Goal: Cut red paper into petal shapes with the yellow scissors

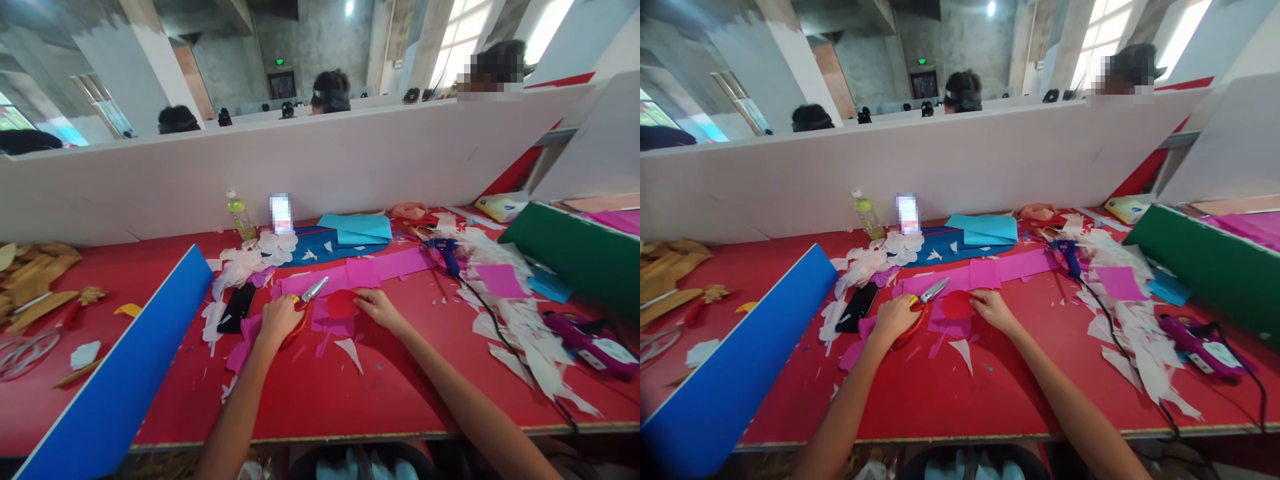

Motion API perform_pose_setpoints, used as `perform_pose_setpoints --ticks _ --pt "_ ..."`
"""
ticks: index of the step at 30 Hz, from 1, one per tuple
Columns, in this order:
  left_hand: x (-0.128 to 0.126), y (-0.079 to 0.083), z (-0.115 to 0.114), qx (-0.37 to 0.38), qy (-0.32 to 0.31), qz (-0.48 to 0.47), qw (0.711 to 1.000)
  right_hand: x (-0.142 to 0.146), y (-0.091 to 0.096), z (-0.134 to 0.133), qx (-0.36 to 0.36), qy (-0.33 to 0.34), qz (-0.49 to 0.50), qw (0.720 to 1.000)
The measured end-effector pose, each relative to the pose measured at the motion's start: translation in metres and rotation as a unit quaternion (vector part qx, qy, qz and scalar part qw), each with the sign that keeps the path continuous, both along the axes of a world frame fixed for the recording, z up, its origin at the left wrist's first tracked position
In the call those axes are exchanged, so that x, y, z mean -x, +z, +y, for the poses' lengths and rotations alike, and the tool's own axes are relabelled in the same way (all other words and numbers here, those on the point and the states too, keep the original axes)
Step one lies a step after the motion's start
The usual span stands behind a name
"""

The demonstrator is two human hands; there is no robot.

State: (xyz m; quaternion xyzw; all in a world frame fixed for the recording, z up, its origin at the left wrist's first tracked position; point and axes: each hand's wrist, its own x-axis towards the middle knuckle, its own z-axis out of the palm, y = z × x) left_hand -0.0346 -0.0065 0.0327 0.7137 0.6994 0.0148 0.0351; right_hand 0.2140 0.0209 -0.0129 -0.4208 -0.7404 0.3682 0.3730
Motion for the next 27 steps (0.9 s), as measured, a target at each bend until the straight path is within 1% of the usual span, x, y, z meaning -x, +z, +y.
perform_pose_setpoints --ticks 4,11,13,15,17,19,21,23,25,27 --pt "0.000 -0.005 0.000 0.005 -0.007 -0.003 1.000 0.001 -0.001 -0.001 0.006 0.004 -0.009 1.000" --pt "0.000 -0.002 -0.002 0.006 -0.004 0.015 1.000 0.003 0.001 -0.004 -0.002 0.008 -0.014 1.000" --pt "-0.002 -0.001 -0.003 -0.013 0.012 0.014 1.000 0.004 0.001 -0.004 -0.002 0.009 -0.017 1.000" --pt "-0.005 0.001 -0.006 -0.056 0.024 -0.006 0.998 0.005 0.000 -0.005 -0.003 0.013 -0.025 1.000" --pt "-0.009 0.001 -0.008 -0.102 -0.004 -0.072 0.992 0.008 -0.001 -0.006 -0.005 0.024 -0.031 0.999" --pt "-0.015 -0.001 -0.011 -0.119 -0.067 -0.174 0.975 0.011 -0.002 -0.009 -0.005 0.037 -0.033 0.999" --pt "-0.022 -0.006 -0.012 -0.098 -0.118 -0.278 0.948 0.014 -0.001 -0.012 0.002 0.051 -0.033 0.998" --pt "-0.030 -0.011 -0.013 -0.052 -0.142 -0.377 0.914 0.017 0.001 -0.015 0.012 0.061 -0.032 0.998" --pt "-0.036 -0.016 -0.014 -0.012 -0.160 -0.427 0.890 0.019 0.003 -0.018 0.018 0.070 -0.032 0.997" --pt "-0.040 -0.018 -0.013 0.017 -0.159 -0.432 0.887 0.020 0.005 -0.019 0.015 0.074 -0.036 0.997"
